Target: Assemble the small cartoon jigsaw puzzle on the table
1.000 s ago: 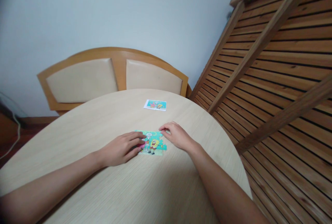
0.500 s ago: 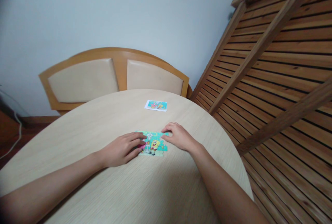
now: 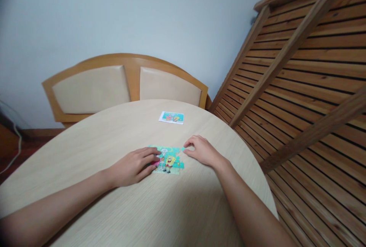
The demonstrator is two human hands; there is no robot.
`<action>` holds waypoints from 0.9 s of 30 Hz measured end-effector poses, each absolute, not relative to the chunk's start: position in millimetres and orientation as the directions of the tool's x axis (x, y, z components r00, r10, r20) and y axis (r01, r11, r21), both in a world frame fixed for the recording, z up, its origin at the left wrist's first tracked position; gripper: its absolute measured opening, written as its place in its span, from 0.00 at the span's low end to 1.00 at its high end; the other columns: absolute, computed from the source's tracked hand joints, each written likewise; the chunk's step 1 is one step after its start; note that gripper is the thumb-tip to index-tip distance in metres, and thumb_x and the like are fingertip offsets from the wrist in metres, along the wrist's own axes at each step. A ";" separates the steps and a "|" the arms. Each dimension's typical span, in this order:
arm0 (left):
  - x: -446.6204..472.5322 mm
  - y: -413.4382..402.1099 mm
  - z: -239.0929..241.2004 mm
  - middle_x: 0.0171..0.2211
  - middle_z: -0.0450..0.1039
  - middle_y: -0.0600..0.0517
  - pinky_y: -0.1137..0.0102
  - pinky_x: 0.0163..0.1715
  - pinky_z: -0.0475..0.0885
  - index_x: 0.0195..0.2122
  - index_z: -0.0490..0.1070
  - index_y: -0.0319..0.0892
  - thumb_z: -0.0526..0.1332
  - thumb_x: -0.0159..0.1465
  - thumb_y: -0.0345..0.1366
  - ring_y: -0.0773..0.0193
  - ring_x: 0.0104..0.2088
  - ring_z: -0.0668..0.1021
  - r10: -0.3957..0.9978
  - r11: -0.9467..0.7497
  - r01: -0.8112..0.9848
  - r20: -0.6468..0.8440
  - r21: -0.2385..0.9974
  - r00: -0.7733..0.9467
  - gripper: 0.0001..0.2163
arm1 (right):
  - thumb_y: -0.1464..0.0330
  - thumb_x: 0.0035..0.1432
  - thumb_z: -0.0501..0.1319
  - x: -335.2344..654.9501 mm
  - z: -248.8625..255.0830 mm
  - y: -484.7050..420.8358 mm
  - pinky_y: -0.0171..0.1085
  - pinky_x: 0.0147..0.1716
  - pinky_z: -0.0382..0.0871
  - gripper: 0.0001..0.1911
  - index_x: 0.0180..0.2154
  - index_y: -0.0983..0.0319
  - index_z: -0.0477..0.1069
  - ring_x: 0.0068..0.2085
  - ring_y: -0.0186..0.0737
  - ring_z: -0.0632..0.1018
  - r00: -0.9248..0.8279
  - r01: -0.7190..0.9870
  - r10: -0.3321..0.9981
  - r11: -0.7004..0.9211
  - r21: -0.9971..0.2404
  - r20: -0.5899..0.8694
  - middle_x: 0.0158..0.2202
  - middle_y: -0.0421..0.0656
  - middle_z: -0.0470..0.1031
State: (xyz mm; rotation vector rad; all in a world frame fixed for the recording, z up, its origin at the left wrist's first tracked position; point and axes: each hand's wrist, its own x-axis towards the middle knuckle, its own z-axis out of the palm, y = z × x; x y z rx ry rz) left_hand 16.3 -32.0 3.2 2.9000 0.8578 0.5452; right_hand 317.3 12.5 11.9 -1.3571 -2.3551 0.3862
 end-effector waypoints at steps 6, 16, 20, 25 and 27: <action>16.5 -32.4 3.3 0.55 0.73 0.44 0.59 0.58 0.72 0.51 0.72 0.41 0.51 0.74 0.38 0.55 0.56 0.75 0.535 -0.844 0.508 0.319 0.172 0.782 0.13 | 0.68 0.56 0.66 314.8 11.2 11.7 0.41 0.46 0.68 0.06 0.36 0.61 0.79 0.43 0.45 0.77 -0.446 0.767 0.881 0.466 -0.442 0.154 0.39 0.46 0.79; 17.1 -31.7 1.3 0.55 0.73 0.44 0.58 0.58 0.72 0.50 0.72 0.42 0.51 0.73 0.38 0.55 0.56 0.75 0.537 -0.843 0.505 0.325 0.185 0.778 0.13 | 0.68 0.54 0.66 315.0 6.4 12.6 0.40 0.45 0.68 0.06 0.36 0.61 0.77 0.43 0.45 0.77 -0.434 0.766 0.887 0.456 -0.453 0.160 0.39 0.46 0.79; 17.3 -31.9 1.7 0.54 0.73 0.44 0.58 0.58 0.72 0.51 0.72 0.42 0.51 0.73 0.38 0.55 0.56 0.75 0.536 -0.844 0.504 0.322 0.185 0.780 0.13 | 0.68 0.55 0.66 314.9 5.9 12.3 0.40 0.44 0.69 0.06 0.37 0.62 0.77 0.42 0.45 0.78 -0.428 0.770 0.888 0.456 -0.447 0.170 0.39 0.46 0.79; 17.3 -31.6 1.7 0.55 0.73 0.44 0.59 0.58 0.72 0.51 0.72 0.42 0.51 0.73 0.38 0.55 0.56 0.75 0.536 -0.844 0.506 0.323 0.179 0.780 0.13 | 0.68 0.55 0.66 314.0 6.2 12.7 0.40 0.45 0.69 0.06 0.37 0.61 0.77 0.42 0.44 0.78 -0.448 0.751 0.874 0.481 -0.451 0.186 0.38 0.45 0.80; 17.1 -31.3 1.3 0.55 0.73 0.44 0.58 0.58 0.72 0.51 0.72 0.42 0.51 0.73 0.38 0.55 0.56 0.75 0.535 -0.844 0.506 0.324 0.177 0.780 0.13 | 0.68 0.56 0.66 313.7 6.8 12.9 0.40 0.45 0.69 0.06 0.36 0.61 0.77 0.42 0.44 0.78 -0.453 0.745 0.870 0.490 -0.452 0.195 0.38 0.45 0.79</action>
